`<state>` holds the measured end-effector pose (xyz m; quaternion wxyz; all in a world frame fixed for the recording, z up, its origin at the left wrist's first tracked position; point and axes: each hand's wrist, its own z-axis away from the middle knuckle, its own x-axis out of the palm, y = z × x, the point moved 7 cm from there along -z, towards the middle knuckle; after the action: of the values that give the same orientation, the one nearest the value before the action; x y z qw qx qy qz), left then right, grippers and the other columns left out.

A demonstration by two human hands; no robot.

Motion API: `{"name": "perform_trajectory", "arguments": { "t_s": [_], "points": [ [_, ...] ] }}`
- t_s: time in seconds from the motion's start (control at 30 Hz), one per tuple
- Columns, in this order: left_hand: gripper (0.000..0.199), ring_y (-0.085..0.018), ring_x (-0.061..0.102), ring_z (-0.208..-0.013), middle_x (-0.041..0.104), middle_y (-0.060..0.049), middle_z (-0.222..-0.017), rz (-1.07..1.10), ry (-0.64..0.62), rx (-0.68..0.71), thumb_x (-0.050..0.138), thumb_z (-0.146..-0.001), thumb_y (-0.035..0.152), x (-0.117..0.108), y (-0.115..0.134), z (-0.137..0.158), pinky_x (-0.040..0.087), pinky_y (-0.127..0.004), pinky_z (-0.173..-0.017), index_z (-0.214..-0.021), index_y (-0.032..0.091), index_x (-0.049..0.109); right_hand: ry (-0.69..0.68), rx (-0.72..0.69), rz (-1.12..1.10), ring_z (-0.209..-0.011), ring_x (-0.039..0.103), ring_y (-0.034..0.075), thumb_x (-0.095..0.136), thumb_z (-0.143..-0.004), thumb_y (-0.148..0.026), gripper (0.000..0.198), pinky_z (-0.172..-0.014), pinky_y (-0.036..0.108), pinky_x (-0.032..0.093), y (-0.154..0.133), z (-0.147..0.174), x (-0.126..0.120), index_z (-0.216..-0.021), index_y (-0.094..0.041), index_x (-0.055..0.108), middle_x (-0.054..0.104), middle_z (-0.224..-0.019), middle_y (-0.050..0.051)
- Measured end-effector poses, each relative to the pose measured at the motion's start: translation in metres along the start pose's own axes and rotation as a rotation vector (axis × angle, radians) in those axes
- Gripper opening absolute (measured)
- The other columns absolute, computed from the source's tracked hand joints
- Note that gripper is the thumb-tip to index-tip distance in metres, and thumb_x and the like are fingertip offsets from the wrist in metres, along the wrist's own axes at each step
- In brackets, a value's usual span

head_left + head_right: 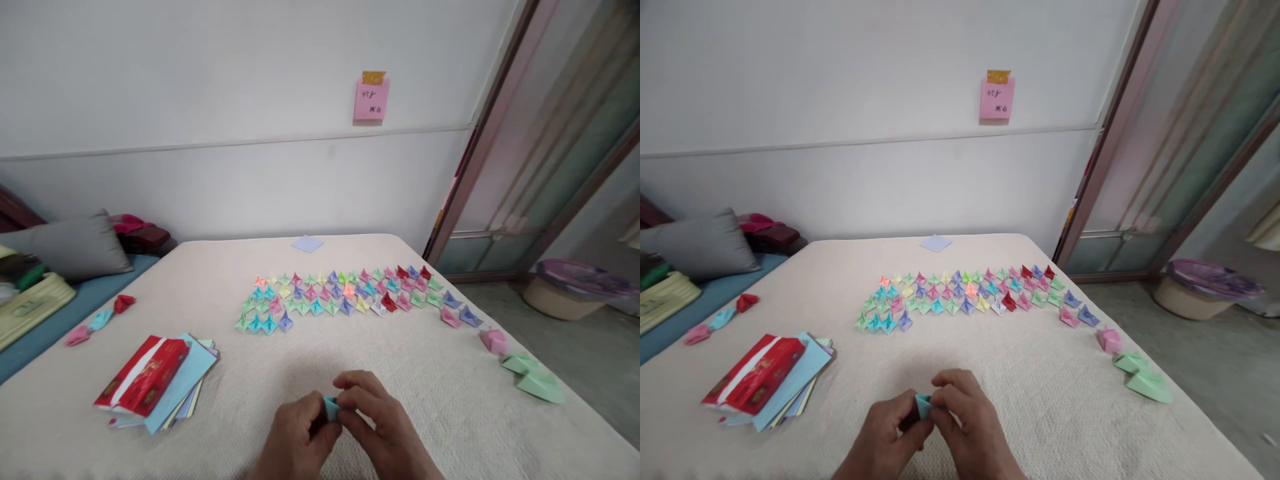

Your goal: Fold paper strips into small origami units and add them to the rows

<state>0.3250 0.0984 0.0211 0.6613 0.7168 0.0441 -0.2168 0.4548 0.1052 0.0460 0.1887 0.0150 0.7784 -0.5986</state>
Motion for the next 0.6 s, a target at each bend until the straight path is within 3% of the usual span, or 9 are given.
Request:
{"name": "perform_trajectory", "arguments": {
  "t_s": [0.07,0.17,0.3,0.37,0.6],
  "points": [
    [0.031,-0.015,0.050,-0.056,0.056,-0.001,-0.058,0.175,-0.088,-0.002,0.058,-0.083,0.042,0.000,0.007,-0.001,0.036,-0.025,-0.054,-0.070,0.015,0.062,0.004,0.074,-0.093,-0.081,0.055,0.018,0.063,-0.080,-0.023,0.015,-0.073,0.028,0.041,0.004,-0.003,-0.004,-0.065,-0.021,0.067,0.055,-0.083,0.002],
    [0.040,-0.015,0.053,-0.060,0.059,-0.004,-0.063,0.487,-0.102,-0.079,0.050,-0.089,0.046,-0.001,0.007,-0.002,0.041,-0.026,-0.058,-0.073,0.013,0.064,-0.024,0.163,-0.314,-0.064,0.046,0.014,0.068,-0.076,-0.029,0.020,-0.058,0.025,0.036,0.011,-0.005,-0.003,-0.059,-0.020,0.068,0.046,-0.067,-0.002],
    [0.022,-0.011,0.052,-0.057,0.058,0.000,-0.067,0.808,-0.099,-0.204,0.071,-0.078,0.034,0.007,-0.006,-0.002,0.040,-0.022,-0.053,-0.083,0.015,0.063,-0.072,0.290,-0.605,-0.055,0.041,0.011,0.071,-0.073,-0.034,0.020,-0.050,0.024,0.029,0.021,-0.003,0.012,-0.061,-0.018,0.068,0.049,-0.066,-0.003],
    [0.025,-0.010,0.051,-0.056,0.057,0.001,-0.068,0.882,-0.124,-0.228,0.075,-0.074,0.032,0.012,-0.009,-0.002,0.037,-0.020,-0.050,-0.088,0.016,0.062,-0.081,0.330,-0.668,-0.055,0.043,0.011,0.073,-0.071,-0.034,0.022,-0.052,0.024,0.030,0.023,-0.001,0.018,-0.060,-0.017,0.067,0.051,-0.064,-0.003],
    [0.025,-0.007,0.043,-0.046,0.055,0.001,-0.057,0.947,-0.156,-0.347,0.077,-0.071,0.032,0.014,-0.013,0.000,0.029,-0.017,-0.042,-0.074,0.013,0.062,-0.116,0.458,-0.787,-0.051,0.043,0.009,0.077,-0.068,-0.032,0.022,-0.053,0.023,0.028,0.032,0.003,0.029,-0.061,-0.014,0.065,0.055,-0.052,-0.003]
  ]
}}
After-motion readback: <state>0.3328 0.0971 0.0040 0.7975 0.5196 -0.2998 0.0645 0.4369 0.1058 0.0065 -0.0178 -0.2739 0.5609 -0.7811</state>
